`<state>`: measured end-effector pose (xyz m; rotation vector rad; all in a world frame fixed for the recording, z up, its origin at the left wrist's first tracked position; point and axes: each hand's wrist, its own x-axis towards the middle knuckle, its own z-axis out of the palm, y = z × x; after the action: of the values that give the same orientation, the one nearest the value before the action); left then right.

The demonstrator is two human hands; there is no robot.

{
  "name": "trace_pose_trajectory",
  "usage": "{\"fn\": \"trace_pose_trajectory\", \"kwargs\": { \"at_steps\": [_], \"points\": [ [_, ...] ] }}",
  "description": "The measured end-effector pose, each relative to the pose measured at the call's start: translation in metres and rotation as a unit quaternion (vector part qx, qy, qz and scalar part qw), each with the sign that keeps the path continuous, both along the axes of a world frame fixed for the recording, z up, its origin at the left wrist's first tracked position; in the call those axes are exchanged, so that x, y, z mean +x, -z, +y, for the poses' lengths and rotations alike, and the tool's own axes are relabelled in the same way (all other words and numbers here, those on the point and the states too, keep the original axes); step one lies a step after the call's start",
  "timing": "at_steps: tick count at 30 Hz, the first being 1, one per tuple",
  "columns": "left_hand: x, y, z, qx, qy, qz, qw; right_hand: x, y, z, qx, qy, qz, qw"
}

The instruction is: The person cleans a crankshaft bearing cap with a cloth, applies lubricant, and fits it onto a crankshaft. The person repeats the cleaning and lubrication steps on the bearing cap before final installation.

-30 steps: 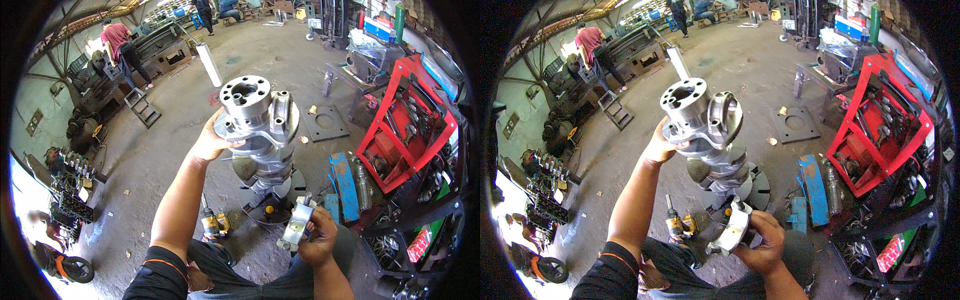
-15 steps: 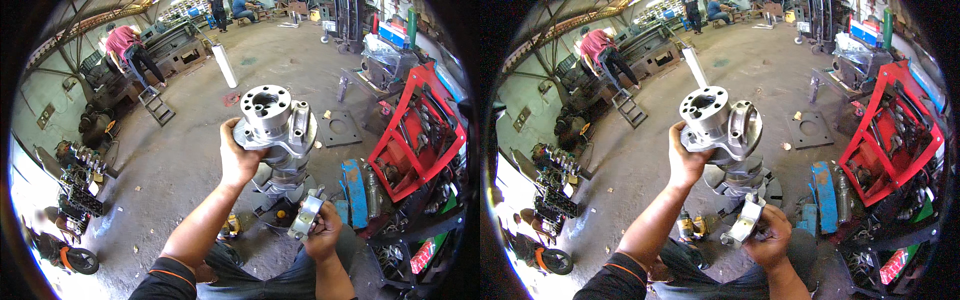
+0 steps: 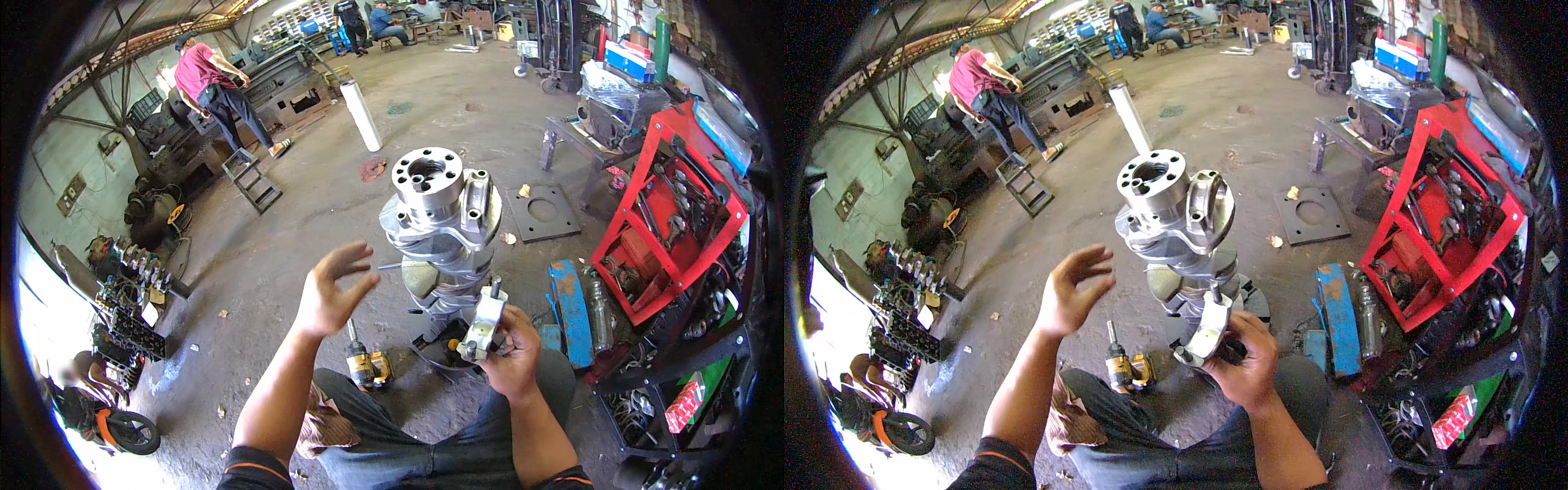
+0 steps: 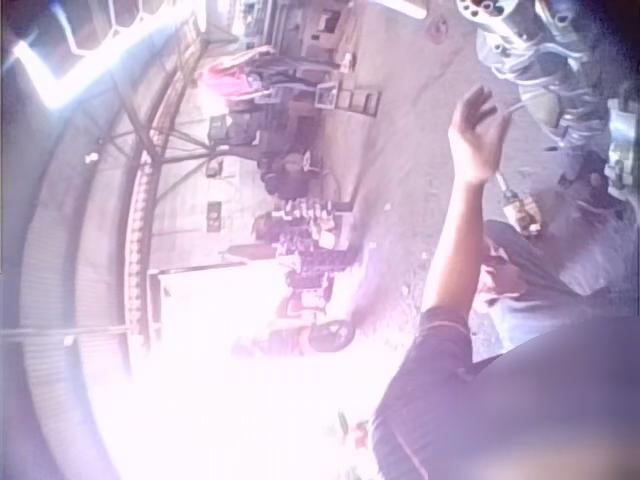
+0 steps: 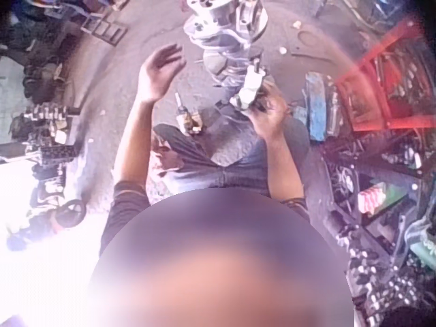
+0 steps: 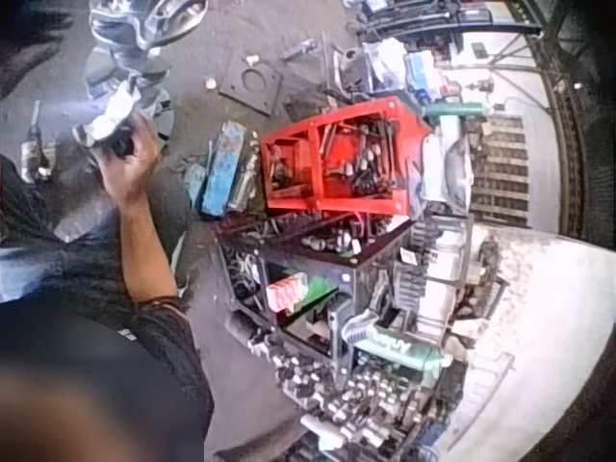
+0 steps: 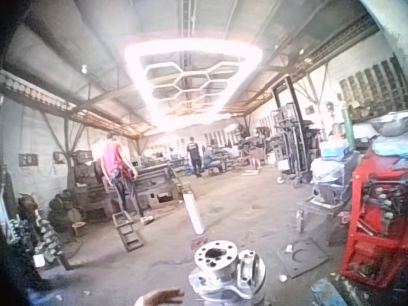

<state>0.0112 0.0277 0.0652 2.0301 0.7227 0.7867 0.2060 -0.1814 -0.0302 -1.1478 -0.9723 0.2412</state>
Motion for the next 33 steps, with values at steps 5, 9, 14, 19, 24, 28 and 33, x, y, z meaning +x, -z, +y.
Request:
{"fn": "trace_pose_trajectory", "kwargs": {
  "at_steps": [5,9,14,19,24,28,33],
  "points": [
    [-0.026,-0.005,-0.071,0.011,0.155,0.000,0.988,-0.008,-0.007,0.001,0.006,-0.096,0.044,0.994],
    [-0.015,-0.013,-0.097,0.036,0.198,-0.042,0.979,-0.025,-0.020,-0.002,0.005,-0.191,0.101,0.976],
    [-0.012,-0.028,-0.109,0.110,0.205,-0.040,0.972,-0.035,-0.036,-0.018,-0.042,-0.224,0.071,0.971],
    [-0.010,-0.026,-0.140,0.135,0.133,-0.087,0.978,-0.034,-0.044,-0.040,-0.064,-0.253,0.202,0.944],
    [-0.003,-0.028,-0.155,0.123,0.089,-0.154,0.976,-0.026,-0.035,-0.055,-0.081,-0.266,0.245,0.929],
    [0.005,-0.036,-0.157,0.125,0.110,-0.178,0.970,-0.024,-0.016,-0.067,-0.099,-0.269,0.248,0.925],
    [0.006,-0.036,-0.149,0.106,0.159,-0.135,0.972,-0.024,-0.004,-0.078,-0.119,-0.253,0.220,0.934]
  ]
}}
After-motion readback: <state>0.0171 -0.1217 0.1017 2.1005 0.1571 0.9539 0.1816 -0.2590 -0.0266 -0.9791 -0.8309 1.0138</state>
